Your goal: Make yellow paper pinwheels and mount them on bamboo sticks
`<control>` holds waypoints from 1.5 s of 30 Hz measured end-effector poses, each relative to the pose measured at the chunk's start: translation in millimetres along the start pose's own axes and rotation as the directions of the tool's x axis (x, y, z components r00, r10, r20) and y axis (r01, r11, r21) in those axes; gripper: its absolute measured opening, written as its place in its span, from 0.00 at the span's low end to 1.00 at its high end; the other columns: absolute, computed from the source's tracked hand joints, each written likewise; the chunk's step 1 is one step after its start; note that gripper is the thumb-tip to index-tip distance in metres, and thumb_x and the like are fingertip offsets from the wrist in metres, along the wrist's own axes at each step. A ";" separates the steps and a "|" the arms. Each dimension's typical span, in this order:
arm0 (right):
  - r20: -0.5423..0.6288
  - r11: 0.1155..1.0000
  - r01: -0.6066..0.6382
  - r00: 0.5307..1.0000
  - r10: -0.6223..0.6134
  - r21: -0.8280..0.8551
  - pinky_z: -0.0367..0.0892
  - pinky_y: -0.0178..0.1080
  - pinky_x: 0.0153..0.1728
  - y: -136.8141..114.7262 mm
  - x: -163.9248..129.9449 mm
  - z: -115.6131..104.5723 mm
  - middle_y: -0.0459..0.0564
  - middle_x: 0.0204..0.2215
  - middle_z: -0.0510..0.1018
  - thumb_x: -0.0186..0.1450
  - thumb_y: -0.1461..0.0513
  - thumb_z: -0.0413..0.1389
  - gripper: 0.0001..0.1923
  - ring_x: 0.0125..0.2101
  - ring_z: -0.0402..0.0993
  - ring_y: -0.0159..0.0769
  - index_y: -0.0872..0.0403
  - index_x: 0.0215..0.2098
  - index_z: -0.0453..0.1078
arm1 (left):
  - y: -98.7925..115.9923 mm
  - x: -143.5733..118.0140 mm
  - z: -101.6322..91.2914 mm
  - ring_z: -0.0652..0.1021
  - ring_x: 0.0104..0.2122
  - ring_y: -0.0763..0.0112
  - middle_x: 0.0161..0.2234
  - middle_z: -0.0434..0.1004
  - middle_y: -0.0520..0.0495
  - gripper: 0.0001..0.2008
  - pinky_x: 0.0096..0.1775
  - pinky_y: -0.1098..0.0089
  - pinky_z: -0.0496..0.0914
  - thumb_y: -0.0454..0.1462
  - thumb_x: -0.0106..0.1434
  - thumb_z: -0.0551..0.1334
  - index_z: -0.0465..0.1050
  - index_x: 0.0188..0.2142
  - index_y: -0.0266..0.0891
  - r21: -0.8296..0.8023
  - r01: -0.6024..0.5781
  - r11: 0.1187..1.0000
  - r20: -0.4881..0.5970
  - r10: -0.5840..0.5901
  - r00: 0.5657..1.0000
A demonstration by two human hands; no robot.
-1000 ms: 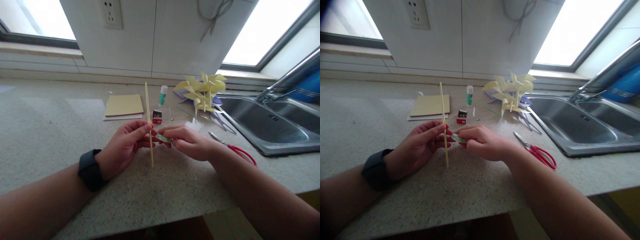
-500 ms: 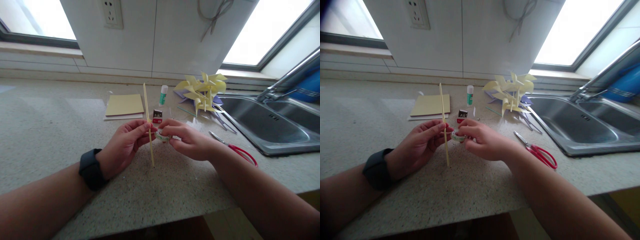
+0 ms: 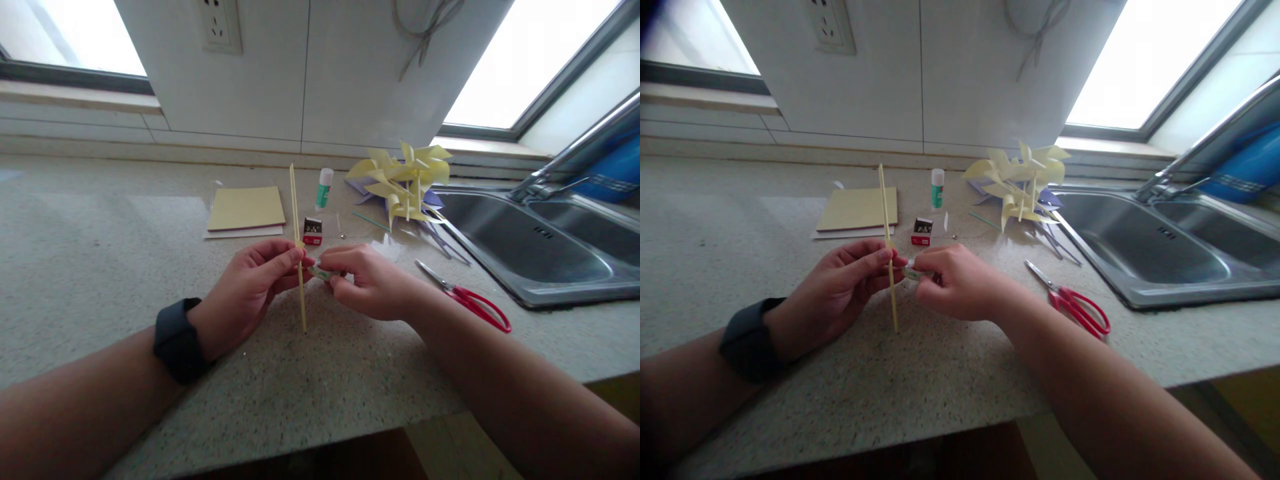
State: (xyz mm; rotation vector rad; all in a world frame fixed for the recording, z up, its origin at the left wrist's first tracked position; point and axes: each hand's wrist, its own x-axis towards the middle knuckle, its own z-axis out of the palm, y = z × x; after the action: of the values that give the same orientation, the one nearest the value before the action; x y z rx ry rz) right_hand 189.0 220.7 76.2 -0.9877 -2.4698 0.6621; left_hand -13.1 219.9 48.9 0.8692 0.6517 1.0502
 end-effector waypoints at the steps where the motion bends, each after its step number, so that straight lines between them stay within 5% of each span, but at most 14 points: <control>1: 0.002 1.000 0.006 1.000 -0.006 0.005 0.52 0.37 0.30 0.0 0.3 0.4 0.42 0.24 0.62 0.60 0.66 0.48 0.09 0.26 0.58 0.30 0.51 0.24 0.53 | 0.0 -0.1 0.2 0.82 0.34 0.73 0.32 0.83 0.47 0.06 0.41 0.73 0.78 0.35 0.59 0.73 0.79 0.32 0.35 0.007 -0.003 1.000 0.000 0.003 1.000; 12: 0.019 0.999 -0.039 0.999 0.039 0.019 0.53 0.38 0.30 -3.1 3.1 2.3 0.42 0.23 0.63 0.61 0.65 0.48 0.10 0.26 0.59 0.31 0.51 0.23 0.54 | -0.5 -0.3 -2.3 0.82 0.33 0.72 0.32 0.83 0.48 0.07 0.41 0.71 0.78 0.37 0.59 0.73 0.79 0.33 0.36 0.036 0.006 0.999 0.050 -0.008 0.999; 19: 0.008 1.000 0.010 1.000 -0.010 0.009 0.62 0.40 0.41 0.6 2.4 1.7 0.50 0.36 0.73 0.62 0.67 0.49 0.08 0.37 0.66 0.36 0.53 0.27 0.64 | -0.3 -1.4 -2.0 0.82 0.33 0.73 0.33 0.84 0.48 0.06 0.41 0.72 0.77 0.37 0.60 0.72 0.79 0.33 0.36 0.028 0.004 1.000 0.036 -0.005 0.999; 30: 0.091 0.970 0.018 0.995 -0.041 0.241 0.60 0.39 0.34 4.4 -0.9 -3.3 0.45 0.27 0.66 0.62 0.66 0.45 0.07 0.30 0.63 0.33 0.51 0.26 0.58 | 1.4 -1.7 -1.2 0.83 0.32 0.71 0.33 0.84 0.47 0.06 0.38 0.72 0.79 0.35 0.59 0.73 0.79 0.34 0.35 -0.023 0.063 0.998 0.043 -0.062 0.997; 36: -0.022 0.988 0.081 0.997 -0.079 0.132 0.61 0.45 0.53 4.4 -0.6 -0.6 0.54 0.47 0.70 0.64 0.67 0.47 0.08 0.49 0.67 0.40 0.53 0.32 0.66 | 1.3 -1.4 0.0 0.84 0.33 0.71 0.33 0.85 0.46 0.06 0.39 0.73 0.78 0.36 0.60 0.73 0.80 0.35 0.35 -0.013 0.046 0.999 0.031 -0.045 0.999; 45: -0.125 0.999 0.046 0.991 -0.045 0.001 0.65 0.42 0.48 2.7 1.1 6.8 0.53 0.43 0.70 0.59 0.71 0.50 0.08 0.44 0.69 0.38 0.53 0.31 0.66 | -0.9 -1.6 -2.0 0.84 0.35 0.70 0.35 0.86 0.45 0.05 0.43 0.72 0.78 0.36 0.61 0.72 0.81 0.35 0.36 0.002 0.041 0.999 0.084 -0.041 0.996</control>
State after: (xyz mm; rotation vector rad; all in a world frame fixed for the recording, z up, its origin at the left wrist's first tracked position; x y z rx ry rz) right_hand 186.2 221.3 69.4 -0.9389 -2.3736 0.5730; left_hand -14.9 218.8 47.1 0.8920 0.5966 0.9712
